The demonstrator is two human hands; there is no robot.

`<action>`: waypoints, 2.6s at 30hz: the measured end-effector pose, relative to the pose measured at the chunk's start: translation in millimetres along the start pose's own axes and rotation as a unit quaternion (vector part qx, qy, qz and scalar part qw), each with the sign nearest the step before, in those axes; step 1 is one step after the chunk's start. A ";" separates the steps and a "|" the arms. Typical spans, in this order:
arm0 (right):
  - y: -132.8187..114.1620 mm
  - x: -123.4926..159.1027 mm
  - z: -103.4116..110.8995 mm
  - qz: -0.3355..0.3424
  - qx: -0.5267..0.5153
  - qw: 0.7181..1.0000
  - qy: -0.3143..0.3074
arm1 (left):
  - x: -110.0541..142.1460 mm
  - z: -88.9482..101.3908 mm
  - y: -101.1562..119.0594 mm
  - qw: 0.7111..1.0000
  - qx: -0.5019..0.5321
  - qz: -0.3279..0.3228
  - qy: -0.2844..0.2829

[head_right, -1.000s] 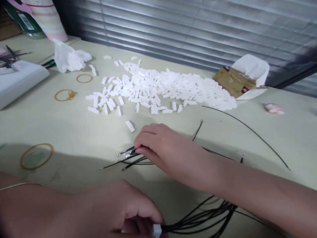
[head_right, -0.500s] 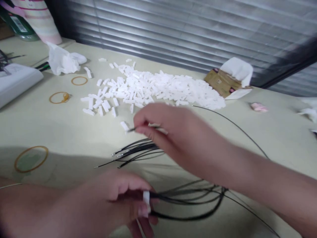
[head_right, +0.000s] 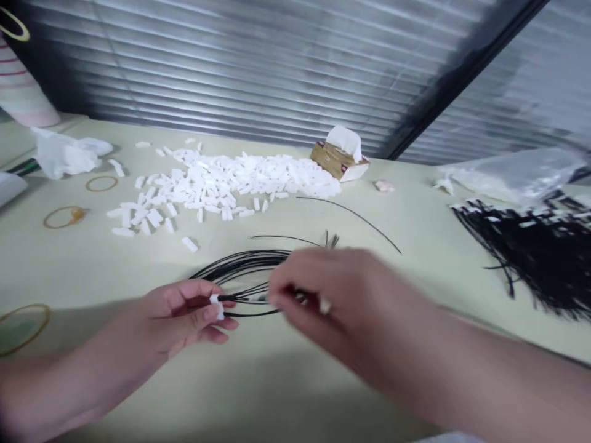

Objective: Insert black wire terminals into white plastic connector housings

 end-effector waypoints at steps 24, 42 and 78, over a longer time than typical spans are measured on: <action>32.9 7.0 -90.8 -0.255 -0.211 0.916 -0.227 | -6.0 5.0 -6.1 0.994 0.059 0.087 0.038; 21.3 0.9 -83.7 -0.218 -0.190 0.937 -0.198 | -7.9 0.3 -9.2 0.995 0.038 0.082 0.032; 3.0 1.8 -69.0 -0.051 -0.148 0.982 -0.103 | -8.9 -1.7 -2.1 0.997 0.029 0.067 0.025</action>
Point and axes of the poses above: each hand's wrist, its own x-axis away from the middle knuckle, its own z-axis out of the back of the hand, y = z × x, the point moved 8 cm from there along -x, towards the middle knuckle, and after that the axes turned 10 degrees about y, right-handed, at the moved point
